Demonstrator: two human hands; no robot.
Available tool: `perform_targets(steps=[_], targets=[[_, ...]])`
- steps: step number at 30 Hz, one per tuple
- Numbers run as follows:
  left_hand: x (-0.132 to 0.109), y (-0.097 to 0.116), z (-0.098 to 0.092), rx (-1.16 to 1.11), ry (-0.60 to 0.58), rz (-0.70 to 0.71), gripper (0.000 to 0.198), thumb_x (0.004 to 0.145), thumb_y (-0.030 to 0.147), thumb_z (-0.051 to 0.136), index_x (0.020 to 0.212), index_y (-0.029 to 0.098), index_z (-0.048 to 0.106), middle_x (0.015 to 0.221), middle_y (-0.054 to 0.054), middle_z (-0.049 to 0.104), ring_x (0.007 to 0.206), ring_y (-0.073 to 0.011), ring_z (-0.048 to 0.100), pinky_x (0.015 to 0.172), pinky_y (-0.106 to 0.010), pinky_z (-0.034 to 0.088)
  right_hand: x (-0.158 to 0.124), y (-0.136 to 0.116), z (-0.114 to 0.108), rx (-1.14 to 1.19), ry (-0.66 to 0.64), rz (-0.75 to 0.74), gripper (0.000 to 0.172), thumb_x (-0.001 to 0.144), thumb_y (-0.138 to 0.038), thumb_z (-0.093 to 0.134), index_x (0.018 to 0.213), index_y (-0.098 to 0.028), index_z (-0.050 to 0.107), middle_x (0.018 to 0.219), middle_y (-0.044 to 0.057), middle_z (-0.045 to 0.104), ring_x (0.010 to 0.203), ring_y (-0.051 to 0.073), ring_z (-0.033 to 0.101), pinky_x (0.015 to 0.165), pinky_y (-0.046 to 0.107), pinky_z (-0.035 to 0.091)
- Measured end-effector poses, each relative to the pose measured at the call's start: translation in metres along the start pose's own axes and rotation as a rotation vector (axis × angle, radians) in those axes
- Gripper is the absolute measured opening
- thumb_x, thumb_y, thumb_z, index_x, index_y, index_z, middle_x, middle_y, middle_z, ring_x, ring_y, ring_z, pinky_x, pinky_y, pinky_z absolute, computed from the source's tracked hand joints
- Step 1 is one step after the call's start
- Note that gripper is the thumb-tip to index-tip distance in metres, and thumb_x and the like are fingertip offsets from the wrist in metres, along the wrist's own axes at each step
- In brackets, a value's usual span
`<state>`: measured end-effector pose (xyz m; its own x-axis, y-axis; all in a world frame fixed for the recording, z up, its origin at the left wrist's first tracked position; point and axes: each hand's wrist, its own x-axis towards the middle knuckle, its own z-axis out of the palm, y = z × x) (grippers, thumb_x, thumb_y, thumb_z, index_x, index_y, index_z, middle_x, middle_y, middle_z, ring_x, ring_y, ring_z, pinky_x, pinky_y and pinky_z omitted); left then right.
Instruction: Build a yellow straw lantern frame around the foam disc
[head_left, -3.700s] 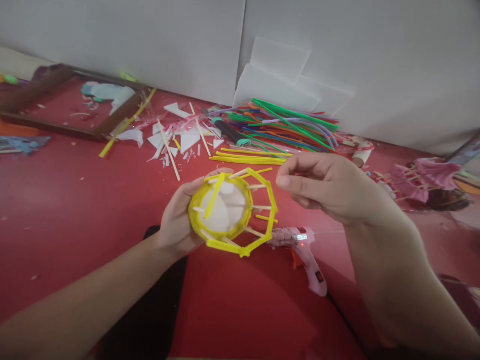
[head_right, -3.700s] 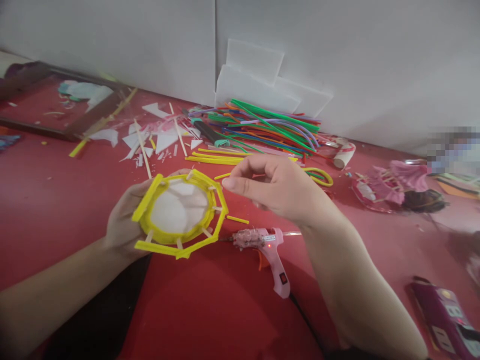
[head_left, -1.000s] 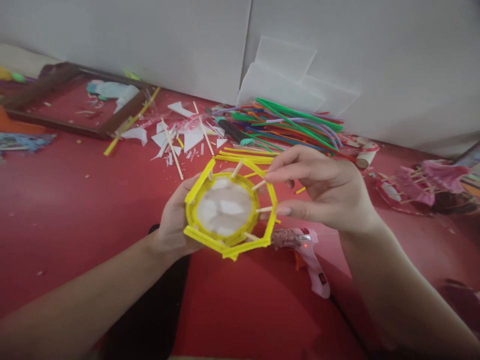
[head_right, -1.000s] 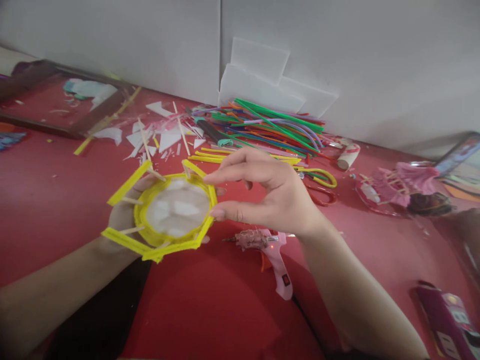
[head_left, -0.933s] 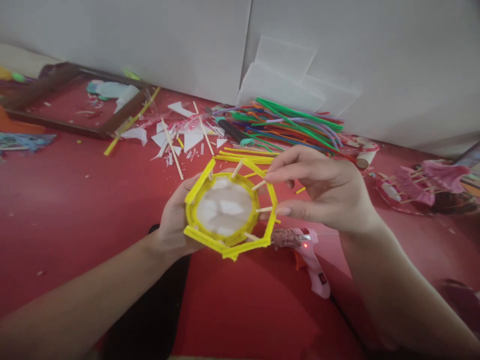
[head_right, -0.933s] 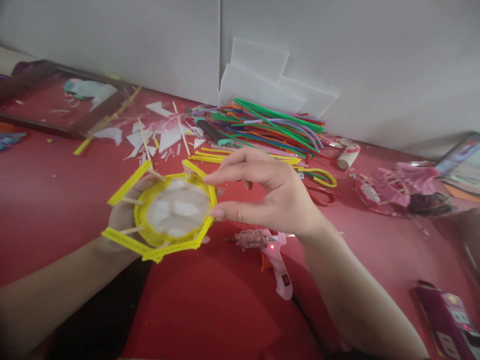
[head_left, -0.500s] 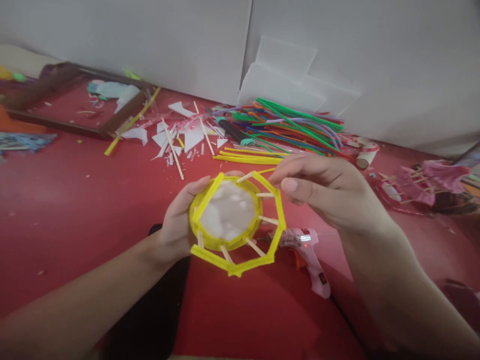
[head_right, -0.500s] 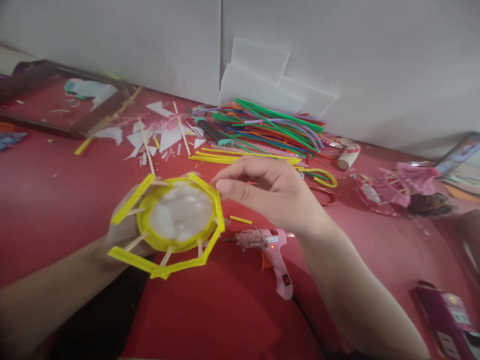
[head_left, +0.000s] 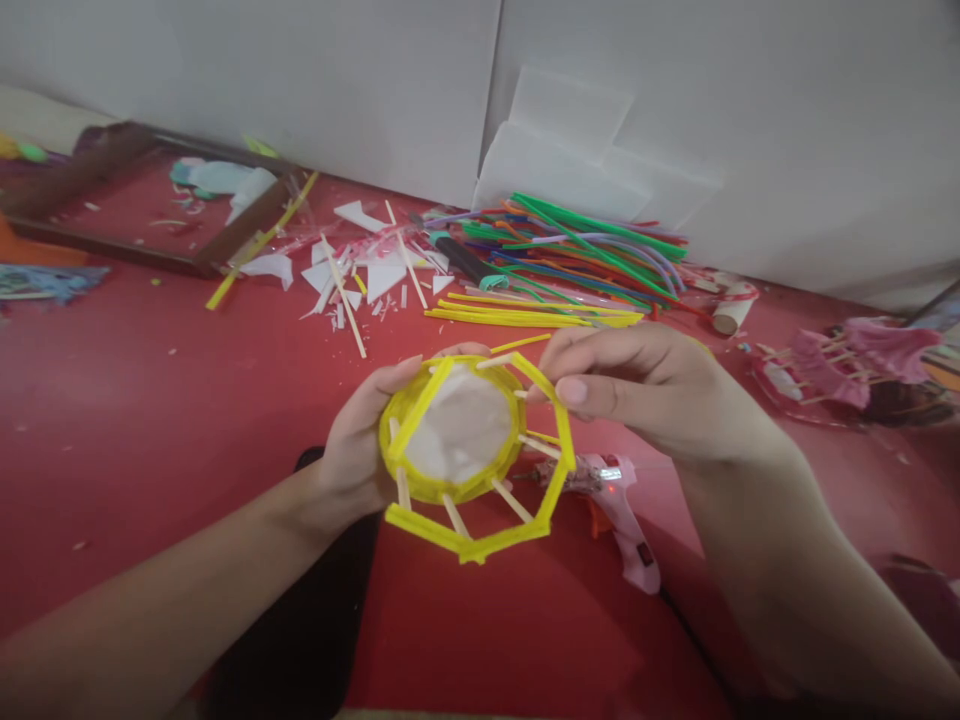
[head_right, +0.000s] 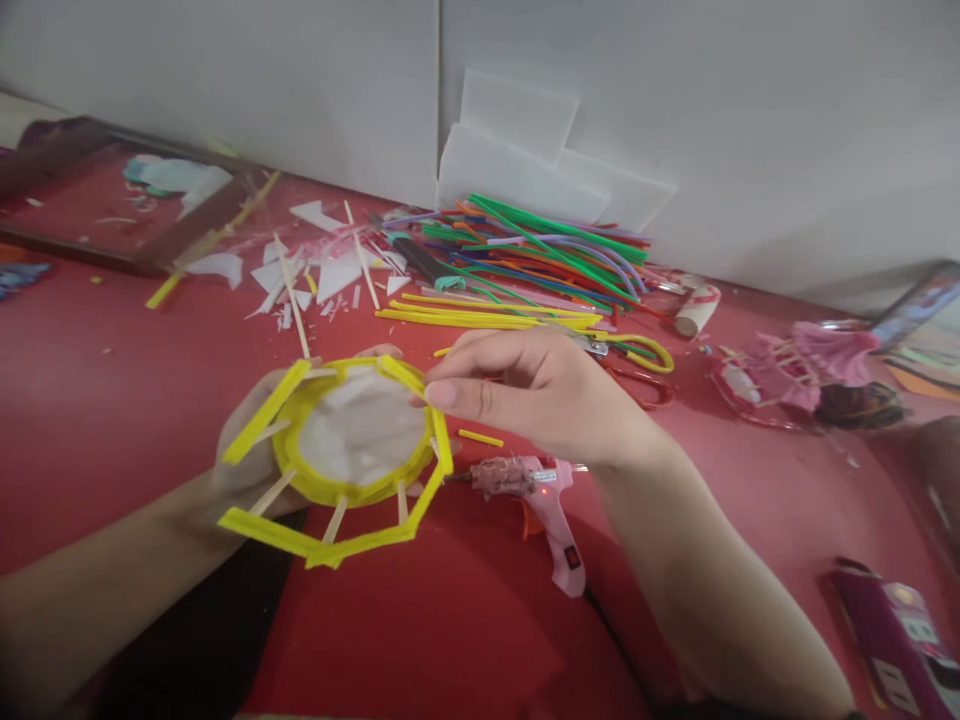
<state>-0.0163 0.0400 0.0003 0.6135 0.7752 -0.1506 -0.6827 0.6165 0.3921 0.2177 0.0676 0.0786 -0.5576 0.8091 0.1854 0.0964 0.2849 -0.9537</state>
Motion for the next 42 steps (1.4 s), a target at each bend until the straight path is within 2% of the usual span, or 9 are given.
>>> perform_targets(steps=[8, 12, 16, 20, 23, 25, 29, 36, 42], targets=[[-0.001, 0.006, 0.008, 0.042, 0.131, -0.050, 0.049, 0.105, 0.038, 0.029, 0.129, 0.017, 0.066, 0.116, -0.011, 0.080, 0.101, -0.0279, 0.076, 0.092, -0.045, 0.059, -0.001, -0.001, 0.000, -0.046, 0.005, 0.009, 0.011, 0.089, -0.032, 0.079, 0.080, -0.027, 0.082, 0.081, 0.000, 0.075, 0.073, 0.013, 0.068, 0.066, 0.027, 0.056], [-0.001, 0.003, 0.008, 0.041, 0.154, -0.036, 0.047, 0.105, 0.038, 0.032, 0.129, 0.016, 0.066, 0.115, -0.010, 0.080, 0.099, -0.0273, 0.077, 0.090, -0.045, 0.061, -0.001, -0.005, 0.001, -0.057, 0.019, 0.047, 0.014, 0.088, -0.038, 0.080, 0.080, -0.027, 0.083, 0.083, 0.001, 0.075, 0.075, 0.014, 0.068, 0.069, 0.028, 0.056], [-0.001, 0.003, 0.006, 0.033, 0.081, -0.007, 0.045, 0.105, 0.039, 0.036, 0.125, 0.015, 0.069, 0.113, -0.010, 0.081, 0.100, -0.0256, 0.079, 0.090, -0.041, 0.062, -0.004, -0.004, 0.002, -0.036, 0.057, 0.131, 0.022, 0.088, -0.047, 0.079, 0.083, -0.026, 0.083, 0.083, 0.001, 0.074, 0.077, 0.015, 0.066, 0.072, 0.029, 0.055], [0.000, 0.008, 0.003, -0.030, -0.059, -0.010, 0.045, 0.104, 0.041, 0.044, 0.115, 0.009, 0.073, 0.112, -0.012, 0.082, 0.104, -0.0255, 0.079, 0.093, -0.037, 0.062, -0.005, 0.003, 0.002, 0.127, 0.108, 0.187, 0.036, 0.095, -0.058, 0.067, 0.105, -0.025, 0.080, 0.087, 0.002, 0.073, 0.069, 0.013, 0.061, 0.062, 0.027, 0.051], [0.001, 0.009, 0.004, -0.067, -0.097, 0.049, 0.042, 0.100, 0.039, 0.049, 0.114, 0.008, 0.074, 0.117, -0.013, 0.080, 0.107, -0.0269, 0.078, 0.091, -0.039, 0.063, -0.004, 0.005, 0.002, 0.169, 0.122, 0.264, 0.031, 0.093, -0.053, 0.072, 0.097, -0.023, 0.076, 0.085, 0.001, 0.073, 0.064, 0.011, 0.059, 0.054, 0.023, 0.047], [0.002, 0.008, 0.007, -0.075, -0.074, 0.093, 0.043, 0.102, 0.037, 0.044, 0.110, 0.008, 0.075, 0.116, -0.013, 0.081, 0.106, -0.0262, 0.078, 0.090, -0.038, 0.063, -0.004, 0.004, 0.003, 0.185, 0.101, 0.322, 0.026, 0.091, -0.046, 0.077, 0.090, -0.021, 0.074, 0.081, 0.000, 0.072, 0.061, 0.009, 0.059, 0.051, 0.022, 0.046], [0.002, 0.005, 0.011, -0.072, -0.017, 0.170, 0.046, 0.104, 0.034, 0.039, 0.104, 0.009, 0.077, 0.105, -0.009, 0.084, 0.100, -0.0219, 0.080, 0.090, -0.032, 0.063, -0.003, -0.001, 0.006, 0.305, 0.035, 0.408, 0.020, 0.088, -0.039, 0.081, 0.088, -0.020, 0.075, 0.072, -0.002, 0.072, 0.057, 0.010, 0.064, 0.048, 0.020, 0.049], [0.000, 0.006, 0.003, 0.030, 0.244, 0.193, 0.037, 0.098, 0.038, 0.054, 0.104, 0.010, 0.076, 0.107, -0.013, 0.083, 0.091, -0.0302, 0.080, 0.086, -0.042, 0.063, 0.000, -0.004, 0.012, 0.506, 0.013, 0.474, 0.014, 0.082, -0.030, 0.086, 0.082, -0.019, 0.078, 0.068, -0.001, 0.077, 0.058, 0.012, 0.073, 0.054, 0.019, 0.060], [0.001, 0.005, 0.004, 0.021, 0.231, 0.177, 0.036, 0.097, 0.038, 0.053, 0.103, 0.011, 0.076, 0.102, -0.010, 0.084, 0.089, -0.0271, 0.080, 0.095, -0.043, 0.061, 0.001, -0.004, 0.012, 0.526, 0.024, 0.483, 0.016, 0.078, -0.029, 0.089, 0.080, -0.017, 0.079, 0.067, -0.001, 0.077, 0.058, 0.012, 0.075, 0.055, 0.018, 0.062]])
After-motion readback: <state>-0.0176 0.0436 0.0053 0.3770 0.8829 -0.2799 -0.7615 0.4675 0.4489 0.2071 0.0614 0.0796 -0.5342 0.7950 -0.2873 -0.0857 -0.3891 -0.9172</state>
